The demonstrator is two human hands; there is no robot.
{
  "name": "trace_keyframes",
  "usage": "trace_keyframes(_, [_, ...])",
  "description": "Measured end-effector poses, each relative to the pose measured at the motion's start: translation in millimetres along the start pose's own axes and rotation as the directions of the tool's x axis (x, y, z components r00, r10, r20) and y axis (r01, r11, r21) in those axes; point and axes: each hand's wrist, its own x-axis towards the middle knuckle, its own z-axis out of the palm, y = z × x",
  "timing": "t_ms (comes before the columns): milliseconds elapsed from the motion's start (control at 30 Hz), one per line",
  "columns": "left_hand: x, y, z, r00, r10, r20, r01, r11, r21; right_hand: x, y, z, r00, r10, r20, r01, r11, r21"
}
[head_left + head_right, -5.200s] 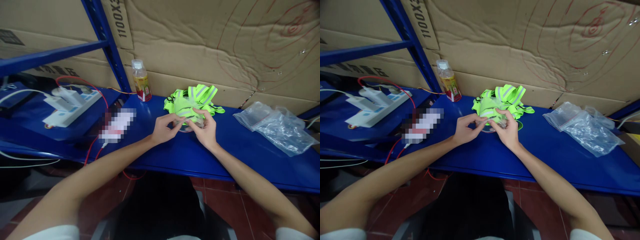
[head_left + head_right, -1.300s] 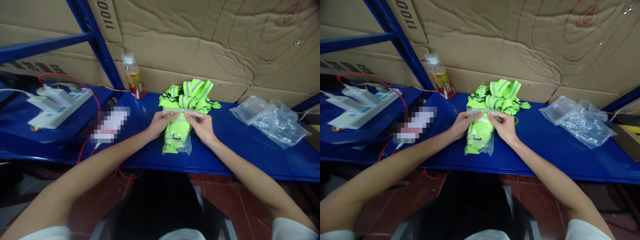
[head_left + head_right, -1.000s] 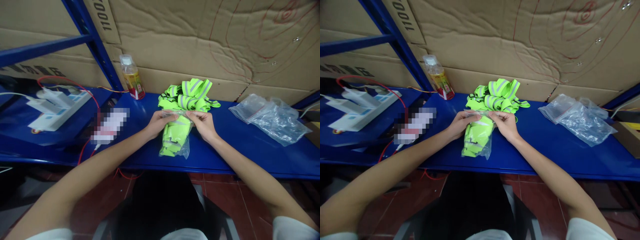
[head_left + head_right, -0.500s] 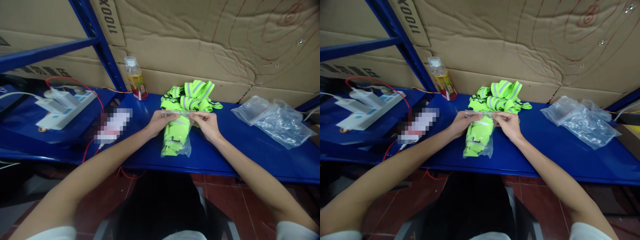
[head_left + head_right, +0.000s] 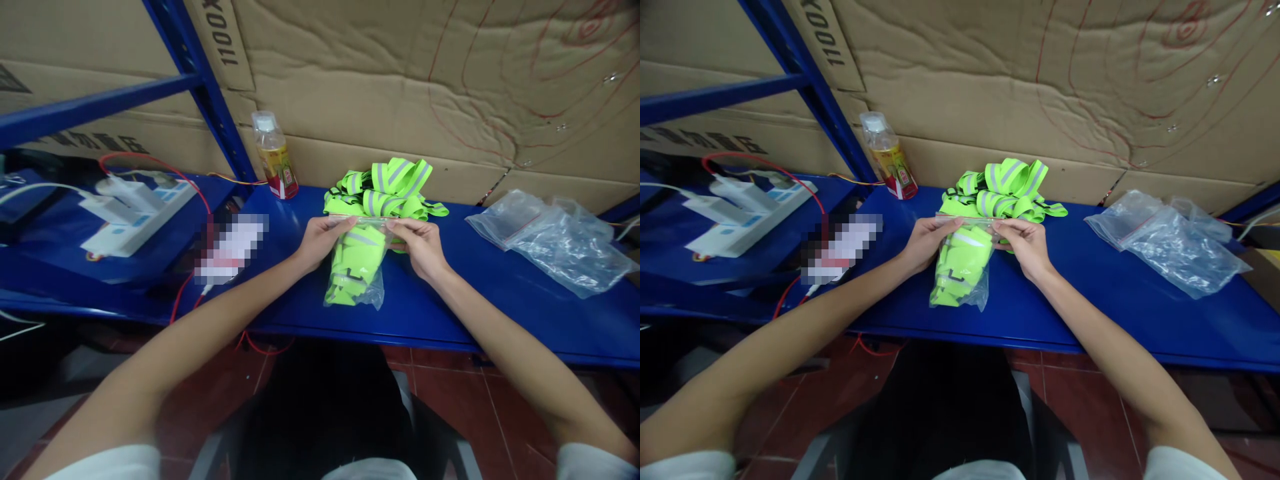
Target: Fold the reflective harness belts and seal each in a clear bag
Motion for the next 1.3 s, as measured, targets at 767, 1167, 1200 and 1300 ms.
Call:
trace_keyframes(767, [-1.6, -1.0, 0.4, 0.993, 0.076, 0.096, -0.082, 0.994, 0.068, -5.0, -0.7, 4.3, 0.989, -0.147, 0.022, 0.149, 0.982, -0.120])
trace_keyframes(1167, [2.4, -4.4, -5.5, 0.990, 0.139, 0.005, -0.139, 0.988, 0.073, -0.5, 0.6, 3.0, 0.999, -0.033, 0.022, 0.036, 0.987, -0.159])
trace_keyframes(1200, [1.8, -4.4, -4.9, 0.990, 0.143, 0.018, -0.144, 0.986, 0.079, -0.9, -0.6, 3.0, 0.999, -0.019, 0.035, 0.024, 0.987, -0.157])
trace_keyframes(1300, [0.3, -3.7, -1.4, 0.988, 0.150, 0.042, -0.153, 0.983, 0.102, -1.5, -3.7, 2.6, 0.997, 0.015, 0.080, -0.004, 0.991, -0.133])
